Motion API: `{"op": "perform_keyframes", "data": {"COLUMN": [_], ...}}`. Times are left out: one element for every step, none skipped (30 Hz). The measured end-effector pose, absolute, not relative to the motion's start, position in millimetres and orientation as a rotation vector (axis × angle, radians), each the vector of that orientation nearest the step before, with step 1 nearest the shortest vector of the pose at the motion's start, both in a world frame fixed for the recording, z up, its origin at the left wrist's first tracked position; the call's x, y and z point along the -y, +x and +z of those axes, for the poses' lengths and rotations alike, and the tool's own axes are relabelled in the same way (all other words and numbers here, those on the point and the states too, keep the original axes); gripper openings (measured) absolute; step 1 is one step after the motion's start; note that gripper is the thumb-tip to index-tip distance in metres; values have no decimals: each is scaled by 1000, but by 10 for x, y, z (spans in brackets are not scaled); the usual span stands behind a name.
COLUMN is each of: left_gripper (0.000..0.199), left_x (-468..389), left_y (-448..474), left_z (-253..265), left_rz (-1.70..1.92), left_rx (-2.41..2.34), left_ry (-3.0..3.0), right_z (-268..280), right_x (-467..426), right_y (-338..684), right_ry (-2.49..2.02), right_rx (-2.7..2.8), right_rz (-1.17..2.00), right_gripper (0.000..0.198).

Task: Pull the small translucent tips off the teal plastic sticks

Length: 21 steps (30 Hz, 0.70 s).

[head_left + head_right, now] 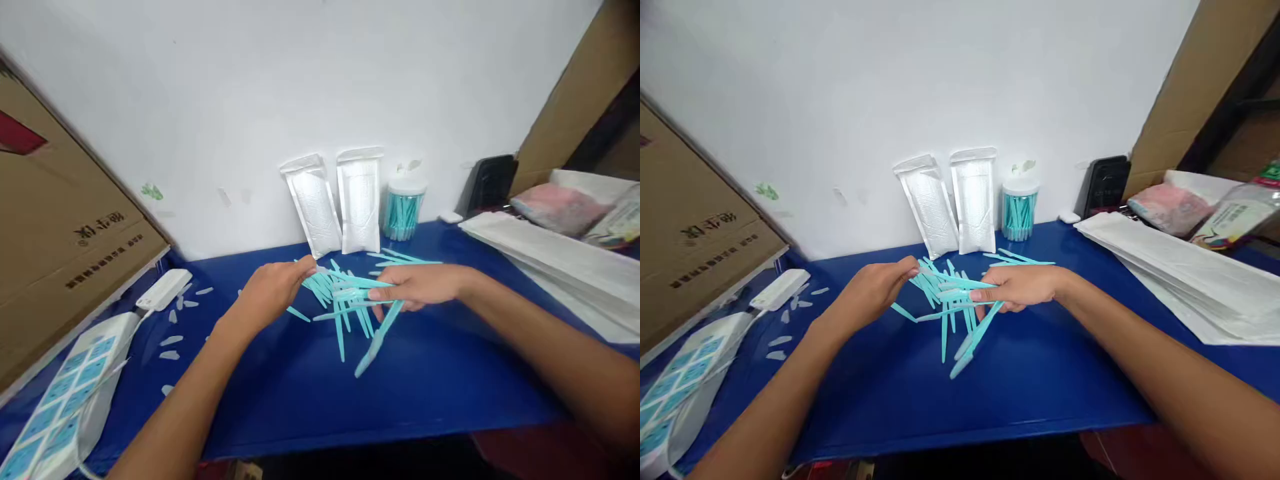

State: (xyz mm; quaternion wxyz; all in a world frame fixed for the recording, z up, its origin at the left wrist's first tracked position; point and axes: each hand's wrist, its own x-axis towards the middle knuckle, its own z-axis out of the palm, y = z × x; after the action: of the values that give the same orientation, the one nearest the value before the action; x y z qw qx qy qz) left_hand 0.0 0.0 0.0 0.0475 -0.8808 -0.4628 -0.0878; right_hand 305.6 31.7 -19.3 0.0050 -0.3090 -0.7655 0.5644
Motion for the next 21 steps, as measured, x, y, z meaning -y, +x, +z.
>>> {"op": "perform_keyframes", "data": {"left_gripper": [28, 28, 29, 29, 30, 31, 33, 34, 35, 35, 34, 34, 33, 32, 32, 32, 31, 31, 30, 30, 29], "left_x": [-3, -6, -7, -7, -6, -3, 1, 6, 13, 21, 30, 40, 49, 57, 63, 64, 61, 51, 33, 8, -24], "left_y": [4, 10, 17, 26, 38, 52, 67, 83, 100, 116, 132, 147, 161, 175, 188, 198, 203, 202, 193, 174, 146], "left_z": [-14, -28, -41, -54, -66, -77, -87, -96, -102, -107, -111, -112, -112, -111, -108, -104, -100, -96, -92, -90, -91], "left_rz": [-281, -297, -314, -334, -360, -385, -406, -421, -432, -440, -448, -462, -484, -518, -571, -657, -789, -980, -1220, -1496, -1800], "left_rx": [1393, 1377, 1362, 1349, 1335, 1325, 1317, 1314, 1313, 1311, 1309, 1309, 1309, 1308, 1310, 1324, 1361, 1430, 1541, 1692, 1862], "left_ry": [-2694, -2707, -2725, -2749, -2782, -2819, -2858, -2892, -2921, -2946, -2968, -2984, -2998, -3013, -3034, -3056, -3075, -3091, -3102, -3096, -3061], "right_z": [-190, -188, -186, -185, -187, -190, -196, -204, -213, -221, -228, -233, -233, -230, -223, -213, -202, -191, -182, -175, -171], "right_x": [-307, -298, -288, -280, -272, -265, -258, -252, -247, -243, -240, -237, -234, -232, -231, -230, -230, -231, -234, -240, -246], "right_y": [3057, 3056, 3053, 3047, 3039, 3028, 3016, 3004, 2993, 2984, 2977, 2971, 2968, 2965, 2964, 2964, 2966, 2970, 2977, 2986, 2998], "right_ry": [-960, -951, -938, -923, -901, -878, -858, -842, -831, -828, -829, -831, -833, -831, -829, -829, -831, -840, -857, -882, -908], "right_rx": [2406, 2416, 2427, 2438, 2454, 2466, 2474, 2479, 2481, 2482, 2485, 2490, 2498, 2504, 2504, 2499, 2490, 2478, 2465, 2450, 2433], "right_rz": [1773, 1777, 1778, 1778, 1774, 1769, 1765, 1765, 1768, 1772, 1777, 1781, 1781, 1778, 1770, 1757, 1735, 1704, 1668, 1632, 1600], "right_gripper": [61, 61, 61, 60, 60, 59, 59, 60, 60, 60, 61, 61, 61, 61, 61, 61, 61, 61, 61, 61, 60]}}
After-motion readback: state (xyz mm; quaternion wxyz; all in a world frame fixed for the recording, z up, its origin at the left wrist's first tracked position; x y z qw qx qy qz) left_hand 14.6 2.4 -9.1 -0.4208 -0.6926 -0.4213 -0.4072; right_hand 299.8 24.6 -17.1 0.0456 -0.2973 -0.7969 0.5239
